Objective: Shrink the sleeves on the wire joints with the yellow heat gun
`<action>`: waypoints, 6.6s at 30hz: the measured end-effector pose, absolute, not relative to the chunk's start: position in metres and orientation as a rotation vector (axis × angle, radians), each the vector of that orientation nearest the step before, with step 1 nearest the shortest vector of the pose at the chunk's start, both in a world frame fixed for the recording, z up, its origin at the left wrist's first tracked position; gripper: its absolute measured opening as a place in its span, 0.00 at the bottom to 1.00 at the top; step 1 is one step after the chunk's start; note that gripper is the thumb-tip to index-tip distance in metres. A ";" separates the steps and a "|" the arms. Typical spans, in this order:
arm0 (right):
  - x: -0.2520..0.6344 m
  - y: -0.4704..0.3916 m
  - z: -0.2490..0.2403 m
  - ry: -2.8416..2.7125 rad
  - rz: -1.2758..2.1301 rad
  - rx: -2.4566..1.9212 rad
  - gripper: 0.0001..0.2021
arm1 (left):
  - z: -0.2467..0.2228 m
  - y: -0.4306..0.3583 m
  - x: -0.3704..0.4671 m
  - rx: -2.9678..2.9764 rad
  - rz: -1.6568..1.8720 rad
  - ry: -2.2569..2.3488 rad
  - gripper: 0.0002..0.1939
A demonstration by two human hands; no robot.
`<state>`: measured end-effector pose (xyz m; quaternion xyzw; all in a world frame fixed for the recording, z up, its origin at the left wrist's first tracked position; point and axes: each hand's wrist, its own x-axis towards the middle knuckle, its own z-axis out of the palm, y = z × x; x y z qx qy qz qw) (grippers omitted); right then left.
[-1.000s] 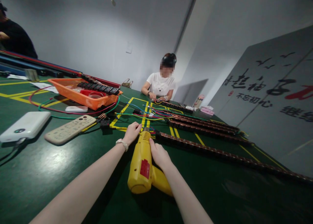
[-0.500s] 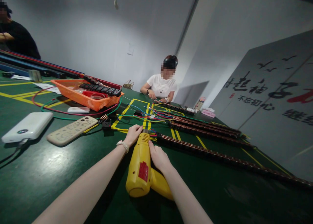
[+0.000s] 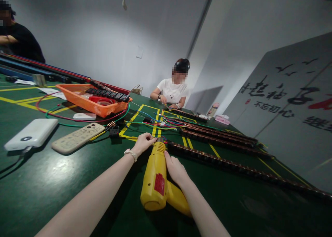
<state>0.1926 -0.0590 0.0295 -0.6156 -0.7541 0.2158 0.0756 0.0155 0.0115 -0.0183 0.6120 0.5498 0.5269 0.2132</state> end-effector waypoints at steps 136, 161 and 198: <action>0.215 -0.056 0.033 -2.112 0.641 -1.946 0.37 | -0.024 0.018 0.011 1.577 1.370 1.542 0.25; 0.173 -0.056 0.026 -2.316 0.622 -1.789 0.34 | -0.024 0.022 0.011 1.713 1.445 1.612 0.21; 0.233 -0.063 0.031 -2.161 0.613 -1.995 0.30 | -0.023 0.017 0.013 1.752 1.473 1.590 0.23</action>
